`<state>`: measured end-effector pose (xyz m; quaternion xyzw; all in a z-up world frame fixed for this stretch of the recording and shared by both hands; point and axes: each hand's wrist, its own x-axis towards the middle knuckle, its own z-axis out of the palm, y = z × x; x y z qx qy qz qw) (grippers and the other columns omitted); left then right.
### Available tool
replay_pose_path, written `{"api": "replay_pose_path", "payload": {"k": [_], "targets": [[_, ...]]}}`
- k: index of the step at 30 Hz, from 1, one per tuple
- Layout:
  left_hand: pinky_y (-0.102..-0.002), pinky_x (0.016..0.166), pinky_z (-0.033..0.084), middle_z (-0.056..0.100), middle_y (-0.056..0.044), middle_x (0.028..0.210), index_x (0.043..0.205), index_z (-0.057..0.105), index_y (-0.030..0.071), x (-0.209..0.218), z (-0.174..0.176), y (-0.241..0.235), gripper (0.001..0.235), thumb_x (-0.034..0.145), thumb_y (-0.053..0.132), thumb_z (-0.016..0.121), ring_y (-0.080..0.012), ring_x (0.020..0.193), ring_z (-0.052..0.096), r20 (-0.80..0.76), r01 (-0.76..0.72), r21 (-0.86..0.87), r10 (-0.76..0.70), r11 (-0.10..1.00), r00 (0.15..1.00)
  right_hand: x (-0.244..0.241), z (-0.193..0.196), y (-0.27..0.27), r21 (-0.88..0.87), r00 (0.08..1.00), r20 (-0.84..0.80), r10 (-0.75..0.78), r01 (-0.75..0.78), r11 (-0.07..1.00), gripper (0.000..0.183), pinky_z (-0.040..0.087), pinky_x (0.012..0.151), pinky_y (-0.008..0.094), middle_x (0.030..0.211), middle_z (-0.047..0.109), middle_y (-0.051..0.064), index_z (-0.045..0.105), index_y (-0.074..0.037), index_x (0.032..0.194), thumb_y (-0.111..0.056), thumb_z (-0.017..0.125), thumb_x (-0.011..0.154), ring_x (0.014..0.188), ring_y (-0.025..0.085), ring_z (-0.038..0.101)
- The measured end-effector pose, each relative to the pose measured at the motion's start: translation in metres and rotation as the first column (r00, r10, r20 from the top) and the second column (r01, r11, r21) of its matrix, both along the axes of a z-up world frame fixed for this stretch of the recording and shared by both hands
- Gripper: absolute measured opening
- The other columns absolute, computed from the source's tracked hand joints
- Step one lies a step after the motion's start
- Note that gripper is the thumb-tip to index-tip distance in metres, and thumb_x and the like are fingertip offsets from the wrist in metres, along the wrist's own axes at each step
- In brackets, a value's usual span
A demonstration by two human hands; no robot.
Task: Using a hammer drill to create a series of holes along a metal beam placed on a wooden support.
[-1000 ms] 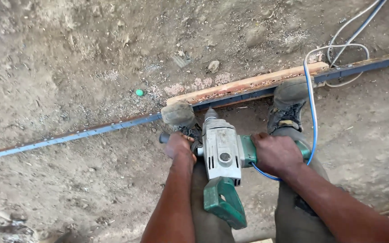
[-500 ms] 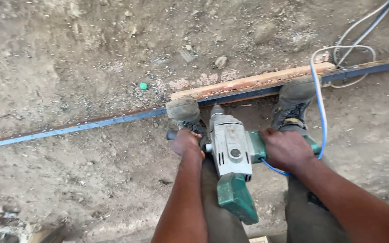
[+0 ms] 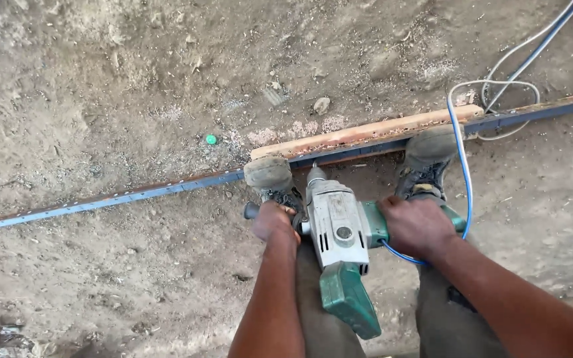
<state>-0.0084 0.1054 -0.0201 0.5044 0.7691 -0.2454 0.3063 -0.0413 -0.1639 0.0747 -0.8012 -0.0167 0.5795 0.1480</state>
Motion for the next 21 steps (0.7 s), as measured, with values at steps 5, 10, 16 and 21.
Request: {"api": "replay_pose_path", "payload": {"k": [5, 10, 16, 21], "targets": [[-0.045, 0.057, 0.045, 0.055, -0.014, 0.05, 0.063, 0.055, 0.001, -0.016, -0.016, -0.001, 0.029, 0.087, 0.018, 0.05, -0.027, 0.045, 0.061, -0.035, 0.006, -0.048, -0.008, 0.999, 0.999, 0.011, 0.007, -0.004, -0.011, 1.0, 0.012, 0.015, -0.015, 1.0, 0.028, 0.063, 0.07, 0.054, 0.101, 0.074, 0.01, 0.068, -0.013, 0.1, -0.03, 0.061, 0.079, 0.078, 0.04, 0.077], [-0.037, 0.056, 0.05, 0.049, -0.012, 0.05, 0.062, 0.052, 0.002, 0.006, 0.011, -0.008, 0.036, 0.094, 0.016, 0.046, -0.025, 0.044, 0.058, 0.061, -0.022, -0.049, 0.025, 0.999, 0.998, 0.019, 0.006, -0.003, 0.017, 1.0, 0.011, -0.021, 0.021, 1.0, 0.025, 0.062, 0.069, 0.055, 0.097, 0.074, 0.01, 0.068, -0.013, 0.096, -0.027, 0.056, 0.08, 0.075, 0.041, 0.077], [-0.043, 0.071, 0.052, 0.062, -0.02, 0.059, 0.066, 0.06, -0.002, 0.009, 0.005, -0.007, 0.037, 0.094, 0.017, 0.046, -0.0328, 0.066, 0.07, -0.102, 0.243, -0.186, -0.264, 0.952, 0.959, 0.026, 0.008, 0.0, 0.01, 0.996, 0.075, 0.053, -0.054, 0.998, 0.021, 0.062, 0.064, 0.051, 0.09, 0.074, 0.007, 0.069, -0.014, 0.093, -0.022, 0.055, 0.079, 0.07, 0.037, 0.077], [-0.039, 0.094, 0.046, 0.064, -0.013, 0.096, 0.094, 0.065, 0.006, -0.004, -0.002, -0.023, 0.034, 0.101, 0.031, 0.044, -0.0258, 0.099, 0.063, -0.093, 0.655, -0.551, -0.819, 0.517, 0.567, 0.031, -0.002, -0.001, -0.009, 0.994, 0.007, 0.113, -0.113, 0.994, 0.019, 0.061, 0.058, 0.048, 0.068, 0.075, 0.007, 0.074, -0.02, 0.068, -0.019, 0.058, 0.078, 0.065, 0.032, 0.076]]}}
